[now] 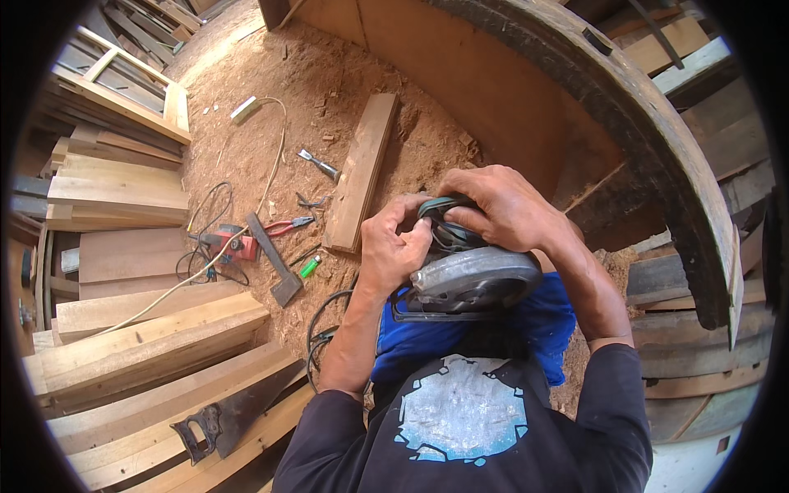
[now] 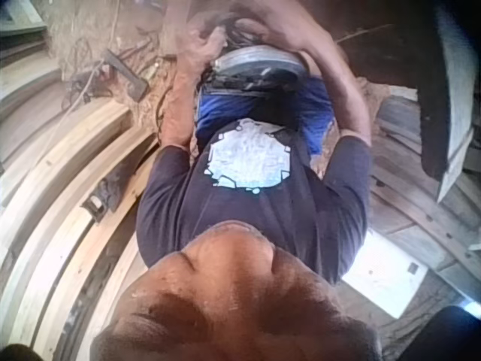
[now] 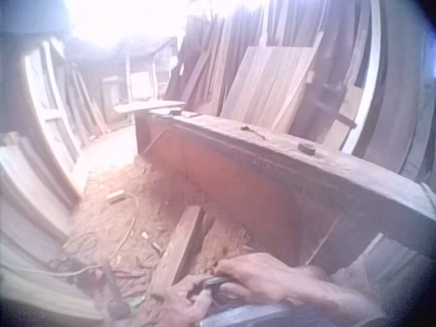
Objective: The person disassembles a hand-held circular power saw by hand, removing internal wires and components from the green motor housing while sitting in a woodworking area.
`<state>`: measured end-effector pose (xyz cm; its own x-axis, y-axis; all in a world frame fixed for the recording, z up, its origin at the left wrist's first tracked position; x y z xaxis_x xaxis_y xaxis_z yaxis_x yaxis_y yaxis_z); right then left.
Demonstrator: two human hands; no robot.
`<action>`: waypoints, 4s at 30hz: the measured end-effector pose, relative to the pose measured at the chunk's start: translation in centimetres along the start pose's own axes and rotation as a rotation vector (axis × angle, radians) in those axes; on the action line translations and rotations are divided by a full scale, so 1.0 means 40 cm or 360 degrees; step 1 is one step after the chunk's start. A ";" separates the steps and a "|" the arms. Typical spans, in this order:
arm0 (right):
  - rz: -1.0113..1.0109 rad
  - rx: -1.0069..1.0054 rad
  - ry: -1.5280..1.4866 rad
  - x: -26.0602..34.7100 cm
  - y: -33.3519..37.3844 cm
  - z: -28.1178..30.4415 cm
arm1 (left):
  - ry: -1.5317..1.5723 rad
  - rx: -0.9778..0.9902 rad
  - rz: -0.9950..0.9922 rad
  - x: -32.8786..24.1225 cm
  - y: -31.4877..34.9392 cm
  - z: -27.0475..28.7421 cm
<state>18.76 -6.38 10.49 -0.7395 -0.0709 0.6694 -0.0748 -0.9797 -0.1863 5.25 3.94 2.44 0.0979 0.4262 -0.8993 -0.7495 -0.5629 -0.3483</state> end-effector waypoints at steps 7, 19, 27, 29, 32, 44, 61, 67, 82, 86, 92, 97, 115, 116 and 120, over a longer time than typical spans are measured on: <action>0.0014 0.0018 -0.0078 -0.002 -0.001 0.001 | -0.0001 0.0154 0.0032 0.008 0.002 0.003; -0.0055 0.0061 -0.0081 0.000 -0.005 -0.004 | -0.0566 -0.0062 -0.0333 -0.049 -0.010 0.020; -0.0108 0.0037 0.0084 0.013 -0.022 -0.012 | -0.0321 -0.0124 -0.0290 -0.015 -0.008 0.016; -0.0074 0.0038 0.0117 0.027 -0.031 -0.018 | -0.0315 -0.0209 -0.0143 -0.008 0.008 0.028; -0.0015 0.0120 0.0134 0.072 -0.060 -0.034 | -0.0390 -0.0351 -0.0155 -0.028 0.043 0.067; 0.0090 0.0361 -0.0166 0.086 -0.025 -0.016 | -0.0515 -0.0457 -0.0439 -0.122 0.098 0.062; -0.0255 -0.0497 0.0144 0.159 0.262 0.030 | -0.0350 0.0625 -0.0879 -0.105 -0.048 0.052; -0.0642 -0.0705 -0.0109 0.041 0.455 -0.008 | -0.0297 0.0970 -0.1096 -0.115 -0.077 -0.025; 0.0060 -0.0501 -0.0109 0.070 0.216 -0.045 | -0.0187 0.0546 -0.0438 -0.040 -0.002 0.177; 0.0009 -0.0637 -0.0171 0.025 0.199 -0.015 | -0.0283 0.0376 -0.0431 -0.089 0.015 0.177; -0.0170 -0.0883 -0.0310 -0.050 0.250 -0.005 | -0.0432 0.0267 -0.0476 -0.153 0.027 0.130; -0.0008 -0.0876 -0.0471 0.004 0.236 0.060 | -0.0357 0.0276 -0.0265 -0.193 0.022 0.120; 0.0060 -0.0466 -0.0611 0.207 0.297 0.057 | -0.0488 0.0655 -0.0355 -0.141 0.032 0.049; 0.0013 -0.0301 -0.0935 0.209 0.298 -0.014 | -0.0493 0.0654 -0.0351 -0.133 0.030 0.050; -0.0300 0.0008 -0.1324 0.220 0.299 -0.206 | -0.0395 0.0663 -0.0469 -0.109 0.030 0.059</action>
<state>5.83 -17.17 8.22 0.0170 -0.0197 0.9997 -0.1426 -0.9896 -0.0170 2.37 3.10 6.57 0.2227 0.7050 -0.6733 -0.9137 -0.0898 -0.3963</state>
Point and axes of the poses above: each hand's wrist, its own y-axis away from the middle knuckle, its own z-axis out of the back of the hand, x = y × z, the point moved 7 cm from there along -y, towards the middle knuckle, and after that the axes turned 10 degrees about -y, right-handed, at the moved point
